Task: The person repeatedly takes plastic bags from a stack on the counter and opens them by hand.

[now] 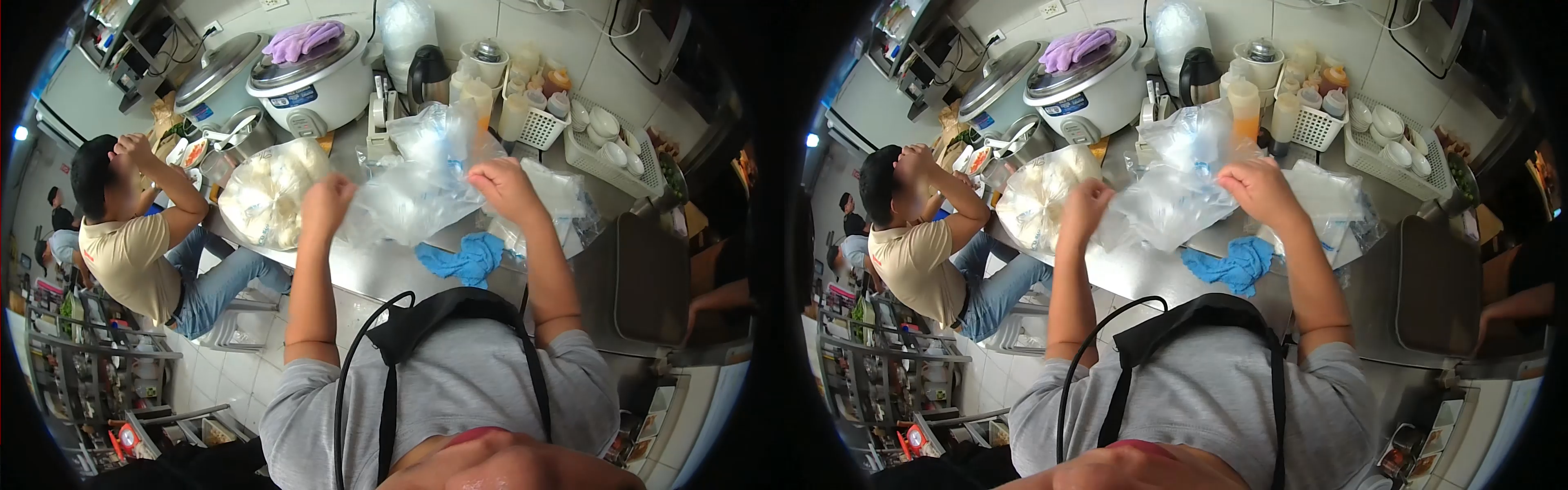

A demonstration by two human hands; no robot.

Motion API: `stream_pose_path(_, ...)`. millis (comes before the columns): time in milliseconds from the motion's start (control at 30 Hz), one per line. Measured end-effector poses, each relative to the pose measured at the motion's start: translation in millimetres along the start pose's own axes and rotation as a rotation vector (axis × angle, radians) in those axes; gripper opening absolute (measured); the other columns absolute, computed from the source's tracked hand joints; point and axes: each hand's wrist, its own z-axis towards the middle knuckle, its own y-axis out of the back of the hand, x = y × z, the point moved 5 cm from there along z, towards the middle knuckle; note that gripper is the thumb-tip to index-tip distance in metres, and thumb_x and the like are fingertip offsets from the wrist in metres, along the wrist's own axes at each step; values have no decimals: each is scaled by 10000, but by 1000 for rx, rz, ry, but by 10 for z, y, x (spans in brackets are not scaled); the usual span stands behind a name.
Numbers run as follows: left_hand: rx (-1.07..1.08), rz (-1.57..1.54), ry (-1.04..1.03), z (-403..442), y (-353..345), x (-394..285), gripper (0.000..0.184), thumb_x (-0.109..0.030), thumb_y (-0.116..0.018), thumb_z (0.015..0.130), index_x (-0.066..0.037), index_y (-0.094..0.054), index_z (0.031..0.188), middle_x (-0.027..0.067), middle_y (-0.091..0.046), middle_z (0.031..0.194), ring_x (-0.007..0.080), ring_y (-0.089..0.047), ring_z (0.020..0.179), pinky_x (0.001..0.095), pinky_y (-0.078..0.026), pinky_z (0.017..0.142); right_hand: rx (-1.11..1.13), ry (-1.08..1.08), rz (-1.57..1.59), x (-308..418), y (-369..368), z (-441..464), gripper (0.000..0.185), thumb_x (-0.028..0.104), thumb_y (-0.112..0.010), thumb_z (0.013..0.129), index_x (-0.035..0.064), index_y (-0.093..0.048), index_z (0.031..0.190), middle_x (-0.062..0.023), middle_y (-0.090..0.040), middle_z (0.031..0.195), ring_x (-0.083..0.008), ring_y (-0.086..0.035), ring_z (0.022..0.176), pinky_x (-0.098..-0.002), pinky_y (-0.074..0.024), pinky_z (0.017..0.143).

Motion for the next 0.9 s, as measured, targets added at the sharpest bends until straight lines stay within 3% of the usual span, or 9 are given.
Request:
stream_pose_path(67,-159,195,-64,1,273,-190,269,-117,-657,673,-24,-555,904,34,-560,769,106,-503,668,221,-403,574,144,37,46,56,-30,19,90,152,-545,739,70,-562,707,-58,-554,637,-231,-525,633,-323,-382,637)
stream_pose_path(100,-145,17,-269,-26,265,-456,372,-143,-708,592,-20,-551,906,111,-570,845,218,-545,732,298,-441,600,231,74,126,127,-101,39,81,150,-546,739,74,-568,720,-50,-556,645,-221,-524,646,-319,-371,658)
stream_pose_path(200,252,-206,-642,-274,63,-1270,442,-182,-711,593,-56,-520,971,86,-559,880,216,-533,704,310,-428,596,484,204,359,439,-277,68,86,149,-550,743,67,-576,734,-48,-552,651,-205,-519,650,-299,-367,661)
stream_pose_path(367,950,-80,-380,-179,-449,-903,274,-265,-639,709,-24,-567,818,46,-559,735,112,-441,589,220,-370,528,383,114,755,406,58,82,119,147,-527,787,39,-572,762,-37,-552,673,-153,-525,647,-254,-408,611)
stream_pose_path(467,1119,-596,-177,-49,-578,-720,208,-251,-576,764,-44,-576,749,24,-578,671,124,-451,529,211,-355,502,137,-243,1088,-110,106,103,113,145,-514,806,44,-557,783,-3,-535,701,-90,-505,666,-212,-402,608)
stream_pose_path(667,642,-1780,-81,618,-660,-758,252,-249,-440,834,-85,-490,1019,86,-555,904,105,-491,599,224,-407,544,-261,-639,1137,-401,-103,687,102,153,-513,801,54,-503,819,20,-499,621,-60,-443,501,-192,-362,462)
stream_pose_path(767,342,-1109,-345,830,-816,-557,348,-237,-414,838,-77,-402,1147,108,-510,1040,156,-530,739,285,-445,655,-219,-689,1001,-879,-401,780,81,152,-493,791,86,-474,748,22,-480,587,-61,-381,422,-205,-284,362)
stream_pose_path(867,483,-1440,157,793,-1476,135,406,-210,-408,835,-71,-347,1211,116,-478,1093,222,-491,955,340,-400,840,-115,-959,909,-1222,-669,478,63,138,-441,805,110,-495,789,18,-480,584,-63,-385,422,-208,-277,356)
stream_pose_path(900,476,-1118,-10,727,-1519,195,406,-208,-413,833,-69,-348,1210,115,-466,1111,221,-481,974,337,-389,854,-104,-964,945,-1329,-786,408,75,139,-430,808,117,-502,805,13,-484,593,-70,-392,426,-211,-277,355)
